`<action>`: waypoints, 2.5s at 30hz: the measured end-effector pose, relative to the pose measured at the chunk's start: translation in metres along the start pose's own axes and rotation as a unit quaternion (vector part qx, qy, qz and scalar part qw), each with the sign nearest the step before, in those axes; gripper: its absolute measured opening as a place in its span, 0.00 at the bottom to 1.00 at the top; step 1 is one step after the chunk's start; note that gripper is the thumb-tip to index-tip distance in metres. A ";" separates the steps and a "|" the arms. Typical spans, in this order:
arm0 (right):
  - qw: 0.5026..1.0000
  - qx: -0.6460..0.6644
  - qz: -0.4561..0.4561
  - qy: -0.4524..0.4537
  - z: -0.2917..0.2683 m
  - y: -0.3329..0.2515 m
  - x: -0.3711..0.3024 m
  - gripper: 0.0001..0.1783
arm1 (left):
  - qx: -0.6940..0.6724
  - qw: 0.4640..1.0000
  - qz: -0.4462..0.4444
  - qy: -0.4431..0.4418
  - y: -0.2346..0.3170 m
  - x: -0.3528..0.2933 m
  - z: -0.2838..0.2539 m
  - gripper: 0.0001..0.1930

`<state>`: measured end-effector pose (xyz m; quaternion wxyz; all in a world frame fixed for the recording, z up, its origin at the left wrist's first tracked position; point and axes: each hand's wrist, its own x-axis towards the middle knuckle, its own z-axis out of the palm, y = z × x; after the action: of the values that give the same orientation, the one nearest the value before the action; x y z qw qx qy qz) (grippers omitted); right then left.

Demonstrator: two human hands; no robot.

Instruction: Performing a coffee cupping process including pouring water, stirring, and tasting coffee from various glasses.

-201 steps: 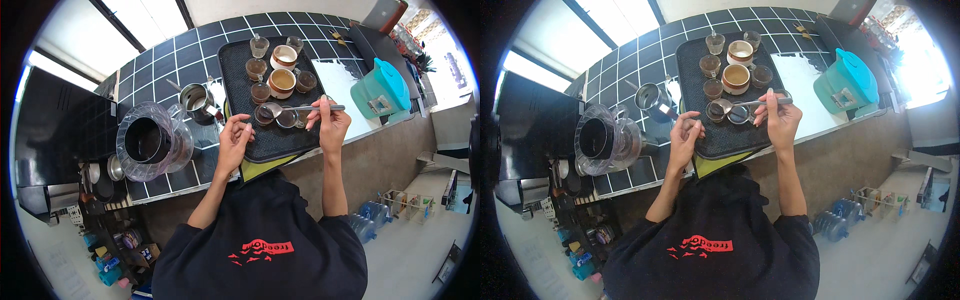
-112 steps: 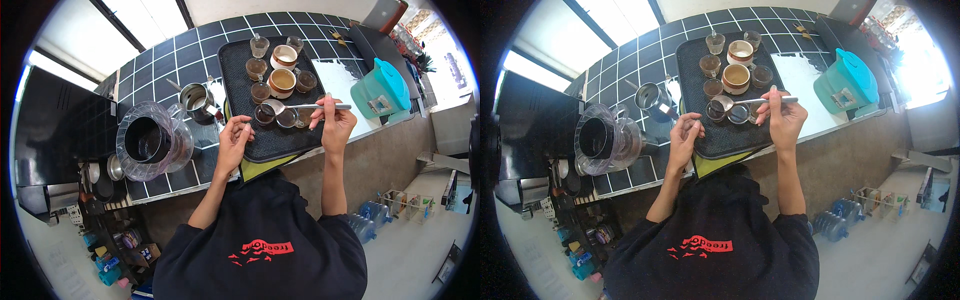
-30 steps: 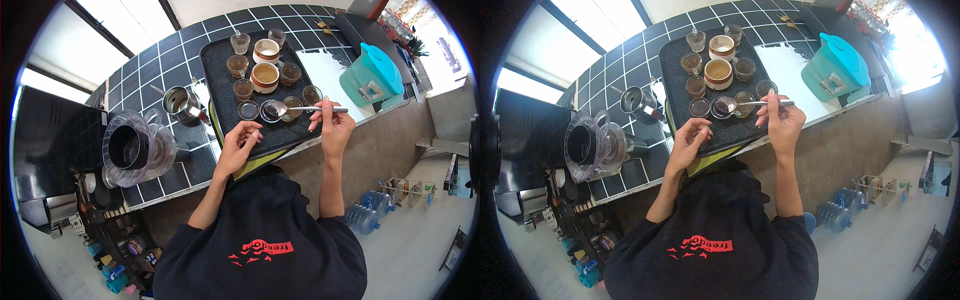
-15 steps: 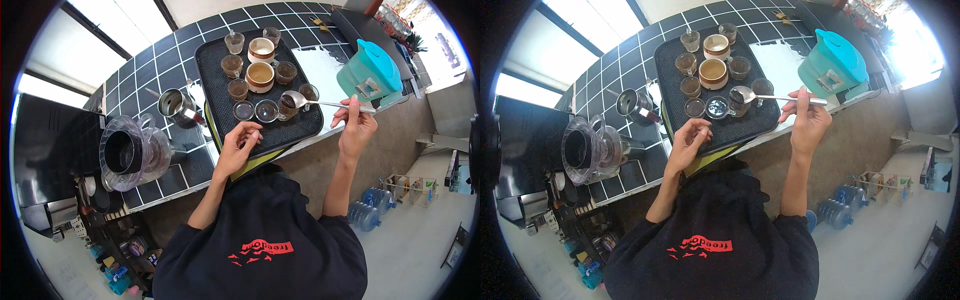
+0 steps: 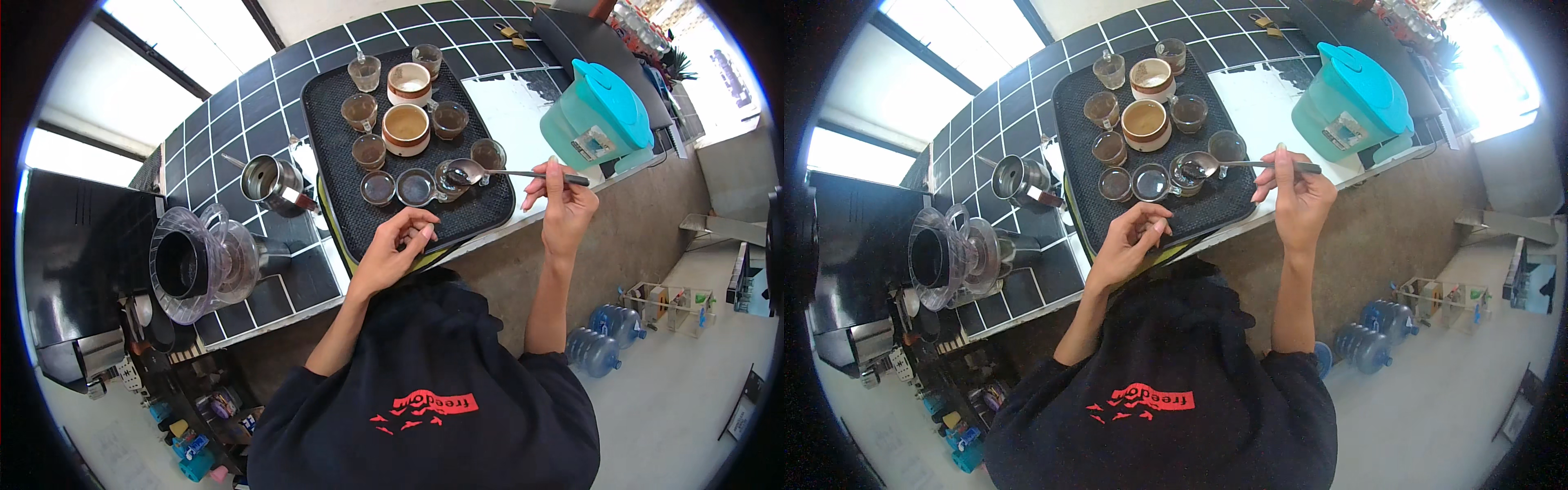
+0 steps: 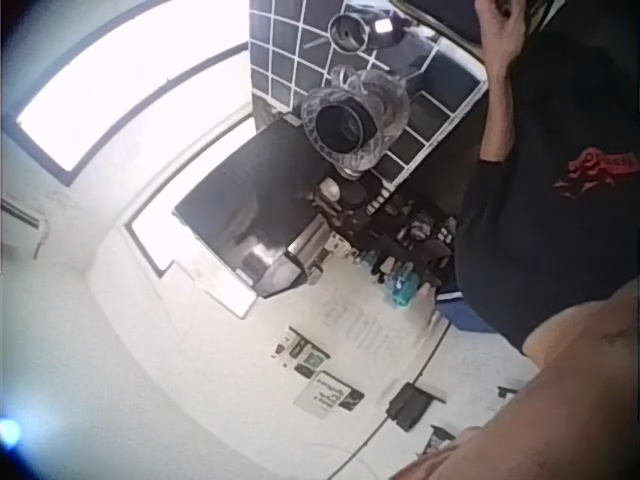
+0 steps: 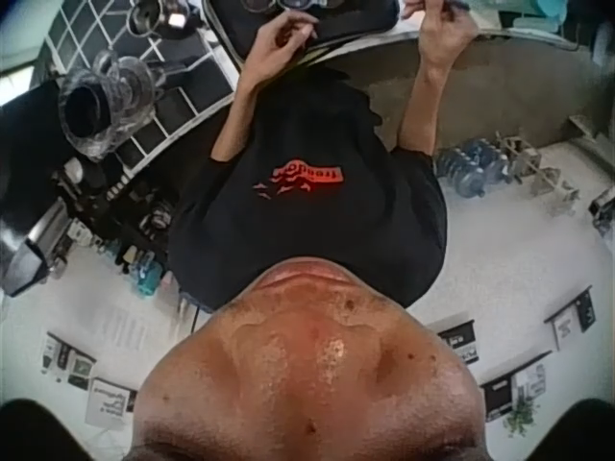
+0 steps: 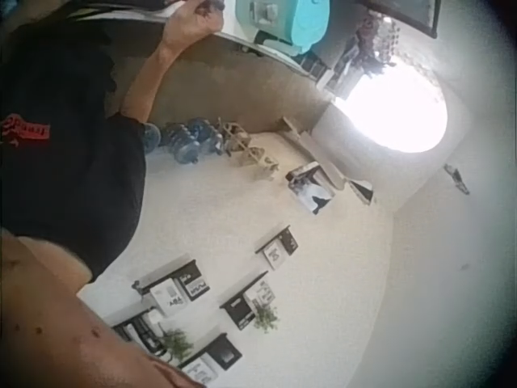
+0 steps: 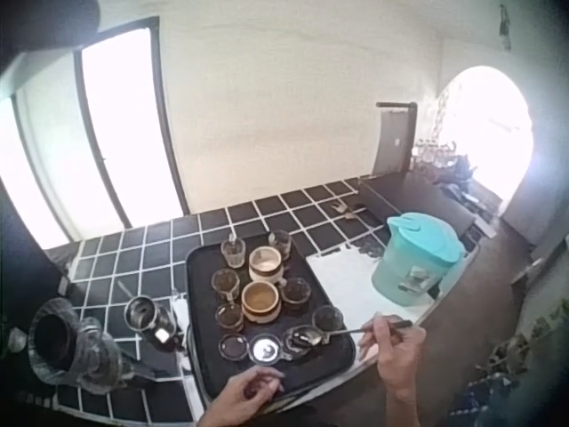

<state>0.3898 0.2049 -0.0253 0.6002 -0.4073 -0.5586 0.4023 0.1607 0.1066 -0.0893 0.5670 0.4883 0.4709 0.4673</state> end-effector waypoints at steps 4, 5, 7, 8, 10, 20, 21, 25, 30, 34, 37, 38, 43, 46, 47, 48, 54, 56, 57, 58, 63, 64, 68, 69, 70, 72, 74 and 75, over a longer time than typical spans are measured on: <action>0.999 0.009 0.001 -0.031 0.002 0.004 0.002 0.13 | 0.008 0.999 -0.019 -0.036 0.000 0.003 0.005 0.10; 0.999 0.009 0.001 -0.042 0.002 0.004 0.002 0.13 | 0.007 0.998 -0.036 -0.060 0.001 0.004 0.005 0.10; 0.999 0.013 0.004 -0.047 0.002 0.005 0.005 0.13 | 0.053 0.996 -0.019 -0.066 0.001 0.005 0.007 0.10; 0.999 0.015 0.006 -0.052 0.002 0.006 0.006 0.13 | 0.064 0.995 -0.021 -0.068 0.002 0.006 0.008 0.10; 0.998 0.018 0.004 -0.060 0.001 0.006 0.007 0.12 | 0.076 0.994 -0.024 -0.069 0.004 0.008 0.009 0.10; 0.994 0.015 -0.007 -0.112 0.009 0.007 0.014 0.11 | 0.106 0.993 -0.028 -0.043 -0.001 0.007 0.011 0.10; 0.993 0.015 -0.008 -0.113 0.008 0.007 0.015 0.11 | 0.112 0.992 -0.037 -0.046 -0.001 0.007 0.010 0.10; 0.994 0.019 -0.010 -0.109 0.008 0.008 0.018 0.11 | 0.112 0.992 -0.039 -0.048 -0.002 0.007 0.010 0.11; 0.993 0.024 -0.010 -0.112 0.007 0.006 0.021 0.12 | 0.113 0.992 -0.031 -0.047 -0.003 0.009 0.010 0.11; 0.994 0.035 -0.005 -0.105 0.004 0.004 0.024 0.13 | 0.107 0.993 -0.029 -0.047 -0.003 0.010 0.011 0.11; 0.995 0.035 0.000 -0.097 0.001 0.004 0.028 0.14 | 0.104 0.993 -0.033 -0.048 0.002 0.012 0.012 0.11; 0.995 0.035 0.002 -0.090 -0.001 0.004 0.029 0.14 | 0.109 0.992 -0.030 -0.052 0.004 0.012 0.013 0.11; 0.997 0.040 0.005 -0.062 -0.010 0.003 0.035 0.16 | 0.120 0.991 -0.023 -0.063 0.008 0.015 0.016 0.11; 0.998 0.048 0.007 -0.045 -0.015 0.002 0.039 0.17 | 0.101 0.993 -0.015 -0.064 0.004 0.016 0.018 0.11; 0.998 0.053 0.007 -0.037 -0.017 0.002 0.040 0.18 | 0.109 0.992 -0.014 -0.067 0.005 0.017 0.018 0.11; 0.998 0.052 0.006 -0.036 -0.019 0.001 0.041 0.18 | 0.117 0.991 -0.013 -0.071 0.005 0.018 0.019 0.11; 0.998 0.057 -0.017 -0.011 -0.031 -0.001 0.047 0.17 | 0.124 0.990 0.000 -0.075 0.005 0.022 0.023 0.10; 0.998 0.058 -0.024 0.004 -0.037 -0.003 0.049 0.17 | 0.120 0.990 0.010 -0.077 0.001 0.024 0.024 0.10; 0.998 0.057 -0.024 0.005 -0.040 -0.003 0.050 0.17 | 0.117 0.990 0.020 -0.080 0.000 0.025 0.025 0.10; 0.998 0.053 -0.023 0.021 -0.043 -0.001 0.051 0.17 | 0.117 0.990 0.020 -0.081 0.002 0.026 0.026 0.10; 0.999 0.023 -0.024 0.024 -0.049 0.002 0.054 0.16 | 0.120 0.989 0.007 -0.089 0.004 0.029 0.029 0.10; 0.999 0.011 -0.024 0.021 -0.049 0.003 0.054 0.16 | 0.120 0.989 0.007 -0.089 0.004 0.029 0.030 0.10; 1.000 0.000 -0.017 0.007 -0.046 0.008 0.055 0.16 | 0.129 0.988 -0.008 -0.081 0.004 0.030 0.033 0.10; 1.000 0.000 -0.017 0.007 -0.046 0.009 0.054 0.16 | 0.131 0.988 -0.005 -0.078 0.004 0.030 0.033 0.10; 1.000 -0.011 -0.013 -0.001 -0.045 0.010 0.054 0.16 | 0.131 0.988 -0.004 -0.078 0.004 0.030 0.033 0.10; 1.000 -0.021 -0.008 -0.009 -0.042 0.013 0.053 0.15 | 0.126 0.989 -0.012 -0.076 0.006 0.030 0.033 0.10; 1.000 -0.016 -0.007 -0.019 -0.039 0.016 0.053 0.15 | 0.125 0.990 -0.017 -0.071 0.005 0.030 0.033 0.10; 1.000 -0.015 -0.006 -0.020 -0.038 0.018 0.052 0.15 | 0.122 0.990 -0.023 -0.066 0.004 0.030 0.033 0.10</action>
<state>0.4300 0.2585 -0.0255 0.5856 -0.4047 -0.5787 0.3981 0.1968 0.1328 -0.0851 0.5434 0.5729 0.4971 0.3597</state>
